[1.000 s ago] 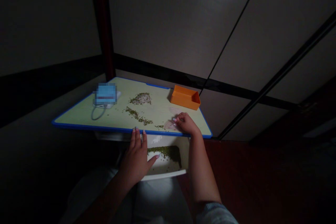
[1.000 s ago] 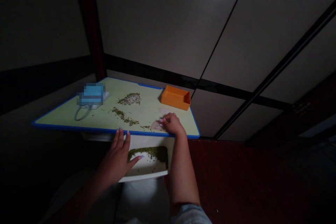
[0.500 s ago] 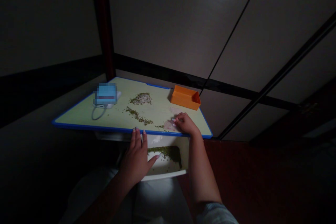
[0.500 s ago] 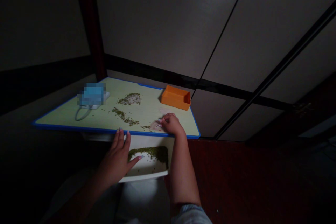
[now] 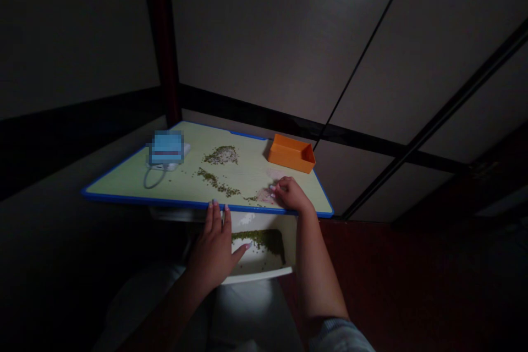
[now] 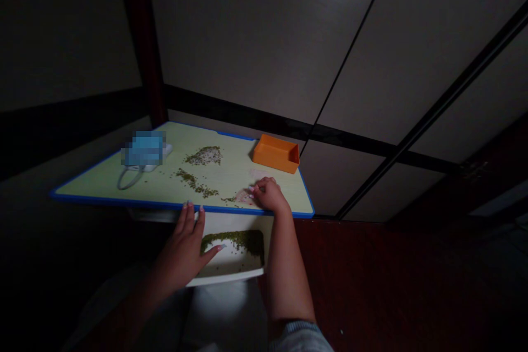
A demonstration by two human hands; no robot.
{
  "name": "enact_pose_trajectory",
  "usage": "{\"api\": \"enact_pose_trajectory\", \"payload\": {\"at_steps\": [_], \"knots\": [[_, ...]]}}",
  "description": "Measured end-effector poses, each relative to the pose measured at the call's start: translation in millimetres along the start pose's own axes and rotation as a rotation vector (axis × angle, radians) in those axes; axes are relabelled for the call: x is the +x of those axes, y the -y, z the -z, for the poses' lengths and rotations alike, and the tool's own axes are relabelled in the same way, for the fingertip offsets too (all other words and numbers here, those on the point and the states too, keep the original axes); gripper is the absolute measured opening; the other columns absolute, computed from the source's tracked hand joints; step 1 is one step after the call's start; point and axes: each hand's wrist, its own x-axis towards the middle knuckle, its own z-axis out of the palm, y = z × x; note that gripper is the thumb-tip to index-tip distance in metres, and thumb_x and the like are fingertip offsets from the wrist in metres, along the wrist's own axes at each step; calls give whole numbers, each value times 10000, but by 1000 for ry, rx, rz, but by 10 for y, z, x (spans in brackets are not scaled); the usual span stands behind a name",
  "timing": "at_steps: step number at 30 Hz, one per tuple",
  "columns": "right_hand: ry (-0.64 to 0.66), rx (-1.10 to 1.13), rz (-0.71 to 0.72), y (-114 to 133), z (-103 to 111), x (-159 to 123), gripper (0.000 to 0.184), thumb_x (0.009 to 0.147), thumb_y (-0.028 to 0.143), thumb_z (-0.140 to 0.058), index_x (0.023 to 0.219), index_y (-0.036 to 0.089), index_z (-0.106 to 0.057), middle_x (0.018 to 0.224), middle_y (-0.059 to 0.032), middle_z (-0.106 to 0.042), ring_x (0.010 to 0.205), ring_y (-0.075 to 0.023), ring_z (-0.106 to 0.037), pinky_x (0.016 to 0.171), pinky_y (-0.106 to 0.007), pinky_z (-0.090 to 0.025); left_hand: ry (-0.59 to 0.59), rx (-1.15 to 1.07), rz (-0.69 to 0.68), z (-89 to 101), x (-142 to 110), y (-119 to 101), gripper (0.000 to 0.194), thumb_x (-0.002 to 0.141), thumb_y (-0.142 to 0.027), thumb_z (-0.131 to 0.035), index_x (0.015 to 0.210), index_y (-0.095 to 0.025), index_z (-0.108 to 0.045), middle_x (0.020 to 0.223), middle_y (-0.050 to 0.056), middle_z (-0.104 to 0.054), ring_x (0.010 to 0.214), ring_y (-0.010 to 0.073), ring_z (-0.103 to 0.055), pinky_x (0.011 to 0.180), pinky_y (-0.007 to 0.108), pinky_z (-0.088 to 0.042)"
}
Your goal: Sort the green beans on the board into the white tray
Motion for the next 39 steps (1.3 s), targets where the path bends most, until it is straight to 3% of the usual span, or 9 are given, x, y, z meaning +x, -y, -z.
{"api": "enact_pose_trajectory", "payload": {"at_steps": [13, 39], "knots": [[12, 18, 69, 62, -11, 20, 260, 864, 259, -564, 630, 171, -636, 718, -22, -583, 797, -148, -480, 827, -284, -336, -9, -2, -7, -7, -5, 8, 941, 710, -586, -561, 1365, 52, -340, 1503, 329, -149, 1416, 410, -87, 1088, 489, -304], [-22, -32, 29, 211, -121, 76, 222, 859, 285, -577, 681, 176, -652, 798, -45, -589, 870, -169, -470, 817, -295, -341, 3, -12, 6, 21, 3, -17, 933, 712, -570, -557, 1384, 31, -312, 1511, 319, -123, 1421, 399, -62, 1078, 500, -311]]}}
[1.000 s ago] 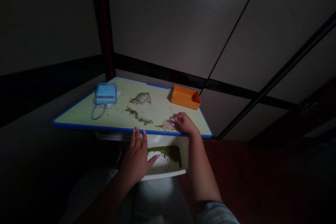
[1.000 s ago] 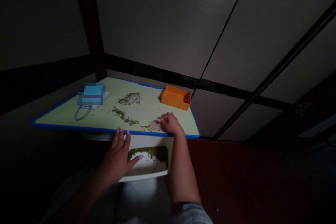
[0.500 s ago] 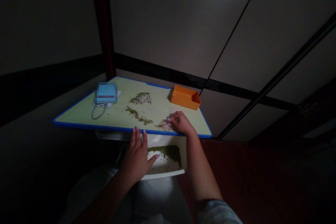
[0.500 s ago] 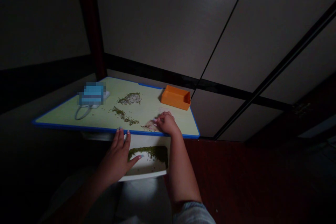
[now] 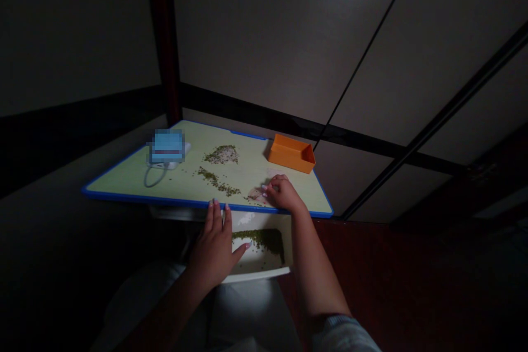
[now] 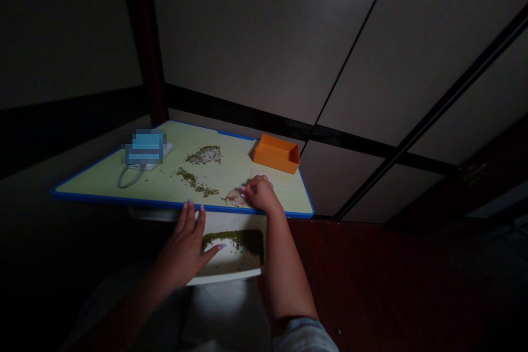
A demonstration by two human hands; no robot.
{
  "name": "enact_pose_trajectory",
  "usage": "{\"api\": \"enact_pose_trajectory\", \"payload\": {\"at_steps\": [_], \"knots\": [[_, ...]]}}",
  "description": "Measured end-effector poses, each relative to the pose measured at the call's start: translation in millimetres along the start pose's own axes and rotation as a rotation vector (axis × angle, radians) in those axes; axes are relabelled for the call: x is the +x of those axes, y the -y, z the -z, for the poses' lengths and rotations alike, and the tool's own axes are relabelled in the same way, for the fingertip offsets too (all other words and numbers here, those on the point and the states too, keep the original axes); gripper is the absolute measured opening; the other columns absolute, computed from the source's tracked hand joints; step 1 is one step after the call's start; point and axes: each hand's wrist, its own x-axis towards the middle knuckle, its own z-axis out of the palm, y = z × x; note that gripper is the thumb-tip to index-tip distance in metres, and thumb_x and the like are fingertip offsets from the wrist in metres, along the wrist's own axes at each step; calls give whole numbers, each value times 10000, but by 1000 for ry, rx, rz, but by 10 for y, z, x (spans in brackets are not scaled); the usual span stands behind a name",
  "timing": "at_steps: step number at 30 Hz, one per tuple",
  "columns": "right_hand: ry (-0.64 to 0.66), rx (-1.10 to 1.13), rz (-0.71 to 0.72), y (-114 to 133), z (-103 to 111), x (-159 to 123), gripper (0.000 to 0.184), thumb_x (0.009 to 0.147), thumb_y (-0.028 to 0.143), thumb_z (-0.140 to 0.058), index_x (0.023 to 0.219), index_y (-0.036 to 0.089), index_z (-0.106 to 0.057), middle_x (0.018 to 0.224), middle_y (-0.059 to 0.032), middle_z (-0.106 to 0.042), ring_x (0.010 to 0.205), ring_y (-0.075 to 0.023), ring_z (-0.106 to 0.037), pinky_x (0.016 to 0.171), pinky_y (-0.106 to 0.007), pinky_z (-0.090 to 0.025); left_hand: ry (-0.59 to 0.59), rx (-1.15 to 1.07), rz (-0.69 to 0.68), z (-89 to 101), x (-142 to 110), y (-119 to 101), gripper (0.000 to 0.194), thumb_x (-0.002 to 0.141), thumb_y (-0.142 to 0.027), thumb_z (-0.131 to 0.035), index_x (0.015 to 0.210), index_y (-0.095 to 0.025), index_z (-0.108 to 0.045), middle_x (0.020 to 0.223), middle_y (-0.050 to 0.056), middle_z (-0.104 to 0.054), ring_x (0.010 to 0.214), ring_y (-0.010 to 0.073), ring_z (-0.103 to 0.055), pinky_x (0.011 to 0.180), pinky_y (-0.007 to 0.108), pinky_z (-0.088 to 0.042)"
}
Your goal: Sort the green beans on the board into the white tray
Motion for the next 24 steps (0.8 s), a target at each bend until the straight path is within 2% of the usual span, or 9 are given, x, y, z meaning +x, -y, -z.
{"api": "enact_pose_trajectory", "payload": {"at_steps": [9, 24], "knots": [[51, 16, 37, -13, -26, 20, 236, 873, 295, -566, 691, 173, -654, 794, -42, -591, 858, -165, -465, 832, -300, -330, -6, -13, 6, -6, 3, -5, 947, 699, -568, -571, 1382, 35, -311, 1512, 319, -131, 1420, 402, -61, 1082, 502, -305], [74, -53, 1, 53, -52, 11, 188, 861, 278, -570, 719, 186, -651, 868, -56, -574, 934, -194, -440, 843, -333, -342, -6, -3, 12, 1, 5, -14, 939, 698, -567, -575, 1372, 38, -329, 1510, 315, -149, 1420, 406, -86, 1082, 495, -305]]}}
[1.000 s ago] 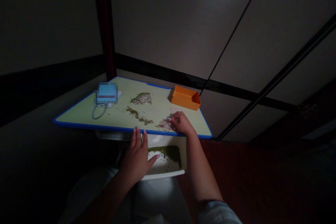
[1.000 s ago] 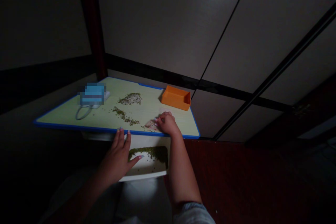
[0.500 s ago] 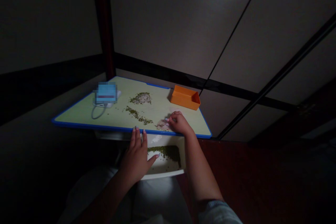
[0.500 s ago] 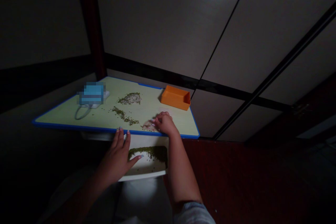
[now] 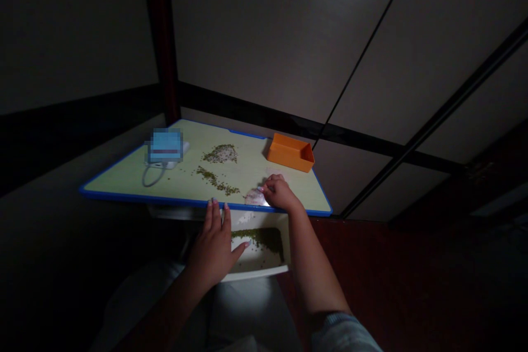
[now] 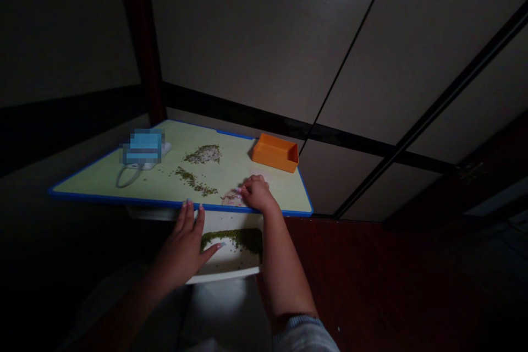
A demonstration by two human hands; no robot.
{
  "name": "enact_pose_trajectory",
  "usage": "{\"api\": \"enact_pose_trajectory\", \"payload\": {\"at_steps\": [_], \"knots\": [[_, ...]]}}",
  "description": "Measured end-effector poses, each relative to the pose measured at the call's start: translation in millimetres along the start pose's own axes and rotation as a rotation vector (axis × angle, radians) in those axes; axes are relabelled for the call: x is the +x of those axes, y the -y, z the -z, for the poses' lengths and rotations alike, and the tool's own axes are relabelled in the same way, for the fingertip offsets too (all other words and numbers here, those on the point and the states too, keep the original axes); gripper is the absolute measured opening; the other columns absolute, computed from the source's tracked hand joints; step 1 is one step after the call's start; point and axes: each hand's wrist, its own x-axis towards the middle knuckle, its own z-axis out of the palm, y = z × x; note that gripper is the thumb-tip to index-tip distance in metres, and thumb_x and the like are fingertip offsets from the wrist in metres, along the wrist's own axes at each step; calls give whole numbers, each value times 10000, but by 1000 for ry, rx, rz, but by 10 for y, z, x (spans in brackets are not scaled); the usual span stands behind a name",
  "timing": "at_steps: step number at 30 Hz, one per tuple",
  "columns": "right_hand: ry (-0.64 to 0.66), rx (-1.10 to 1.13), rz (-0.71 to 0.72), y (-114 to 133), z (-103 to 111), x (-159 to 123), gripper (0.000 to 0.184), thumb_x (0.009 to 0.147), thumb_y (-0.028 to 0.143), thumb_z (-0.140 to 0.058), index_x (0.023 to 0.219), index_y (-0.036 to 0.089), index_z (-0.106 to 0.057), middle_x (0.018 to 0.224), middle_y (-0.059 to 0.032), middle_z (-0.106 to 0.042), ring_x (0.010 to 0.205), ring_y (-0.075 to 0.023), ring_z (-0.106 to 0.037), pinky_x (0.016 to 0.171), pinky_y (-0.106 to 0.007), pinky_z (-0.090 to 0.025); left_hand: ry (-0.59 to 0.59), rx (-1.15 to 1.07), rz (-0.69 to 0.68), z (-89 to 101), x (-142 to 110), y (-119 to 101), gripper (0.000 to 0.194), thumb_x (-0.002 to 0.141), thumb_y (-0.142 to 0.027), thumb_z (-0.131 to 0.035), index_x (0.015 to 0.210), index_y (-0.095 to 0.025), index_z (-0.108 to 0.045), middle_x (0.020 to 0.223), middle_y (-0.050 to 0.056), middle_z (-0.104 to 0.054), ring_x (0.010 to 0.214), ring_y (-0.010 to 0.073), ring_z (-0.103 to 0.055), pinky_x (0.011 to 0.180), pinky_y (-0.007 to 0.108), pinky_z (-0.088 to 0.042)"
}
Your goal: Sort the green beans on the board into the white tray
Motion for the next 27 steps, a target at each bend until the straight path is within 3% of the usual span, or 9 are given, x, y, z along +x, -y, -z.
{"api": "enact_pose_trajectory", "payload": {"at_steps": [15, 18, 24, 27], "knots": [[27, -14, 36, -5, 11, -29, 193, 886, 273, -530, 740, 187, -622, 916, -61, -564, 944, -197, -429, 845, -344, -335, 3, -3, -14, 4, 4, 9, 942, 705, -581, -558, 1370, 46, -331, 1503, 325, -168, 1419, 410, -99, 1081, 493, -303], [-14, -4, 22, -48, 22, -36, 200, 884, 268, -527, 727, 185, -618, 908, -59, -566, 938, -194, -428, 844, -340, -334, -1, -9, -19, -3, 1, 23, 929, 717, -577, -546, 1368, 50, -331, 1498, 334, -168, 1420, 409, -90, 1080, 498, -305], [-152, -70, -150, -127, 71, -44, 212, 883, 267, -519, 727, 178, -631, 892, -74, -572, 926, -205, -409, 830, -346, -327, -38, -34, -46, -74, -24, 94, 928, 730, -576, -532, 1398, 20, -284, 1511, 311, -169, 1426, 394, -67, 1075, 518, -313], [-128, -26, -96, -121, 68, -62, 206, 878, 270, -535, 724, 184, -642, 873, -61, -578, 921, -194, -425, 835, -335, -329, -64, -48, -58, -117, -37, 137, 913, 742, -557, -529, 1406, 12, -265, 1512, 303, -181, 1429, 387, -68, 1076, 528, -312]]}}
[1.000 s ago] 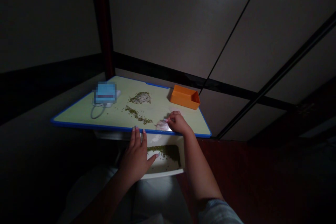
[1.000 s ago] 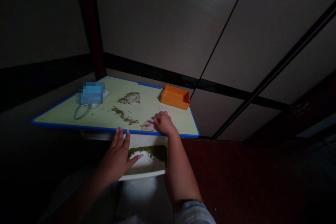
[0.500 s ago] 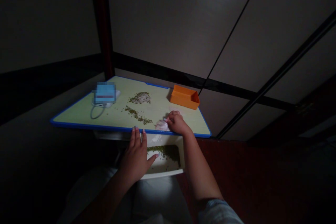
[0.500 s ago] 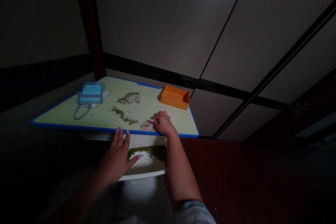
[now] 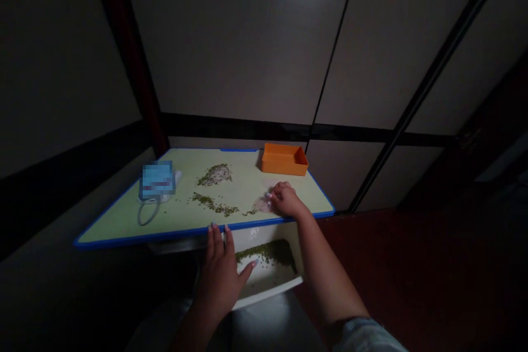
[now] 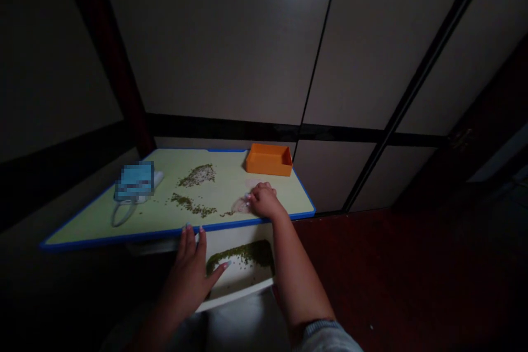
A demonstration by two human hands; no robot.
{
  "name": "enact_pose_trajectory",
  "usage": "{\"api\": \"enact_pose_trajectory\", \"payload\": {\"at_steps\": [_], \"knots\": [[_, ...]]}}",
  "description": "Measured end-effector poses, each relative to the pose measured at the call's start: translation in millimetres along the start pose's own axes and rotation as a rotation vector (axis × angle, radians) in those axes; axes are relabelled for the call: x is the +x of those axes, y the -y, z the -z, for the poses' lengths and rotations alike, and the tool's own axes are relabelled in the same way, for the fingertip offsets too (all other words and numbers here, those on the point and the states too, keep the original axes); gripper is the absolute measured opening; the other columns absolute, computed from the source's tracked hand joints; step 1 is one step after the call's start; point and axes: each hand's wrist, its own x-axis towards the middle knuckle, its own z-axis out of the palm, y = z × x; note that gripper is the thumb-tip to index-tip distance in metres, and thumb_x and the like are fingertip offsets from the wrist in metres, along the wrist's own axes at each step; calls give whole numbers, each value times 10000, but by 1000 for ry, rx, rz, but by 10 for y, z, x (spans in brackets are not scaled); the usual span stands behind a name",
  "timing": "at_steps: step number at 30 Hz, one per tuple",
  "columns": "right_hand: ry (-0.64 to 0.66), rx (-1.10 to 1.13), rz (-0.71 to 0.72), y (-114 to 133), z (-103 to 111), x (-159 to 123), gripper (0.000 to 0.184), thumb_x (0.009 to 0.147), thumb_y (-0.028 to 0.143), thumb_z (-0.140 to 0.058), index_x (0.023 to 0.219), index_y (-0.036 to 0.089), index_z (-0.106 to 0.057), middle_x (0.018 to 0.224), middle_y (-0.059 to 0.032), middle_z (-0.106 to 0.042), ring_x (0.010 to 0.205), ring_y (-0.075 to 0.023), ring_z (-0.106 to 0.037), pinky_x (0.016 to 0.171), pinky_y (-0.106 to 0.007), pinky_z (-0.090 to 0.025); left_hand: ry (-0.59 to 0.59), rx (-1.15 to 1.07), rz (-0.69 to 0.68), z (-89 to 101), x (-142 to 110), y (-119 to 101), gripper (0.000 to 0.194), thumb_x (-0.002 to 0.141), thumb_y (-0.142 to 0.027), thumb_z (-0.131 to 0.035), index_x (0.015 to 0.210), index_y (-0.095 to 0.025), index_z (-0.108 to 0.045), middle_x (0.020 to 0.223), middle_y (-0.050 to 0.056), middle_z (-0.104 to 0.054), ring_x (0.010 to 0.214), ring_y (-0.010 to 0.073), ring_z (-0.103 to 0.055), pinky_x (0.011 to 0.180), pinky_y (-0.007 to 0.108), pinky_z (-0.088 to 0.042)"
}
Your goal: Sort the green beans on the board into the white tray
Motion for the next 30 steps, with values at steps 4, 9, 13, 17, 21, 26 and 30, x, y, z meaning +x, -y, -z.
{"api": "enact_pose_trajectory", "payload": {"at_steps": [4, 9, 13, 17, 21, 26, 30], "knots": [[42, 67, 74, 73, -14, -24, 170, 860, 280, -578, 741, 194, -662, 874, -48, -593, 950, -190, -444, 849, -330, -325, 4, -8, -10, -15, -9, 44, 849, 786, -511, -502, 1410, 4, -246, 1518, 300, -156, 1436, 368, -14, 1080, 534, -305], [30, 60, 13, 117, 15, -41, 134, 834, 287, -622, 755, 197, -681, 885, -51, -605, 989, -207, -445, 855, -343, -312, 42, -24, -20, 21, -1, 62, 857, 794, -498, -509, 1415, 15, -214, 1513, 320, -136, 1433, 380, -23, 1088, 552, -278], [36, -21, -75, 95, 55, -49, 161, 844, 305, -607, 763, 192, -688, 934, -81, -604, 995, -230, -436, 812, -348, -322, 49, -31, -21, 42, 5, 62, 849, 796, -475, -519, 1407, 32, -218, 1502, 340, -141, 1431, 388, -27, 1084, 558, -278], [16, -74, -120, 85, 76, -46, 170, 846, 296, -596, 753, 185, -684, 960, -96, -601, 989, -236, -435, 787, -345, -327, 40, -38, -25, 36, 12, 67, 844, 784, -466, -531, 1404, 23, -233, 1500, 336, -160, 1429, 393, -37, 1073, 573, -286], [9, -66, -134, 69, 78, -34, 186, 866, 291, -564, 771, 176, -675, 969, -89, -601, 986, -219, -440, 793, -335, -324, 38, -37, -5, 10, 17, 86, 835, 777, -473, -530, 1392, 25, -267, 1501, 327, -173, 1430, 388, -38, 1080, 563, -282], [-26, -1, -138, 37, 70, -25, 210, 902, 280, -510, 826, 165, -669, 999, -72, -601, 1006, -196, -438, 820, -323, -313, 51, -19, 12, -17, 20, 105, 846, 781, -490, -513, 1382, 58, -279, 1498, 336, -168, 1433, 373, -24, 1107, 525, -249], [-18, -48, -135, 47, 38, -20, 206, 900, 282, -511, 830, 172, -670, 993, -71, -604, 1017, -206, -436, 819, -335, -305, 55, -8, 6, -5, 30, 97, 834, 780, -486, -513, 1374, 60, -303, 1492, 348, -165, 1433, 376, -6, 1101, 540, -246]]}}
